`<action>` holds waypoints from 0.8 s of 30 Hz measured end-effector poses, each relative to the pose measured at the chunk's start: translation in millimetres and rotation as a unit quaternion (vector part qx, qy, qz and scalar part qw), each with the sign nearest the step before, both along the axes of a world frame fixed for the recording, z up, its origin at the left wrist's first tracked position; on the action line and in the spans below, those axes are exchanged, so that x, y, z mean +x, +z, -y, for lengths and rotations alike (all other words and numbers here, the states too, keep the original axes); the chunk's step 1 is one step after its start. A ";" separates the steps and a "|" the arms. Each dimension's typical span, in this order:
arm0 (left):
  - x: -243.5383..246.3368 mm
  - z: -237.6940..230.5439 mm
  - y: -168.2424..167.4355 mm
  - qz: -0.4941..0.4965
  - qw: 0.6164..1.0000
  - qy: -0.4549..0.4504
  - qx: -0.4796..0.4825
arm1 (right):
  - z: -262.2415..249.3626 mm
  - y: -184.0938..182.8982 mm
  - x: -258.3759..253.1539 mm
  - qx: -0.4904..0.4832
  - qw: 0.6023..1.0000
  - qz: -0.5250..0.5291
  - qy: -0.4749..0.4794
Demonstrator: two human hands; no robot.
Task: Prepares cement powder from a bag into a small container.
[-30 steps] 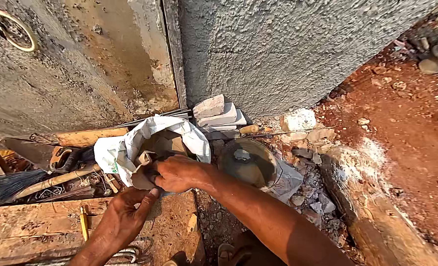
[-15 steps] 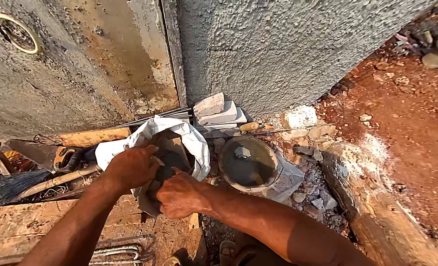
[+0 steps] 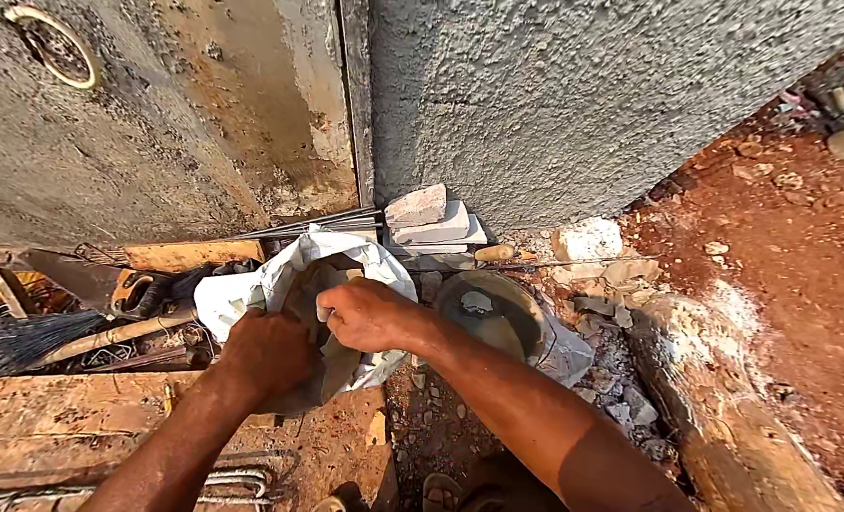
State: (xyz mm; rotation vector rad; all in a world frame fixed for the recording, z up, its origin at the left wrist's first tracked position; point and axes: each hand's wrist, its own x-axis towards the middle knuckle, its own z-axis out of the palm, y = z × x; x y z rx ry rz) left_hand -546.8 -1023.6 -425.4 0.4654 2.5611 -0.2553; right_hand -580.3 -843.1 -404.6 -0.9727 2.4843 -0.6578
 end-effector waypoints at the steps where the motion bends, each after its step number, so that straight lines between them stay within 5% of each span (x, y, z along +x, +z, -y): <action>1: 2.6 0.1 -1.3 -0.001 1.000 0.003 0.003 | 6.0 -3.6 -12.7 0.012 0.999 -0.043 -0.020; 9: 10.2 -0.6 -0.4 0.012 1.000 0.014 -0.007 | 61.3 -61.1 -47.4 0.201 0.975 -0.091 0.006; 24: 9.2 5.0 -4.7 0.003 0.999 0.026 0.023 | 45.2 -73.4 -50.6 0.165 0.978 -0.131 0.003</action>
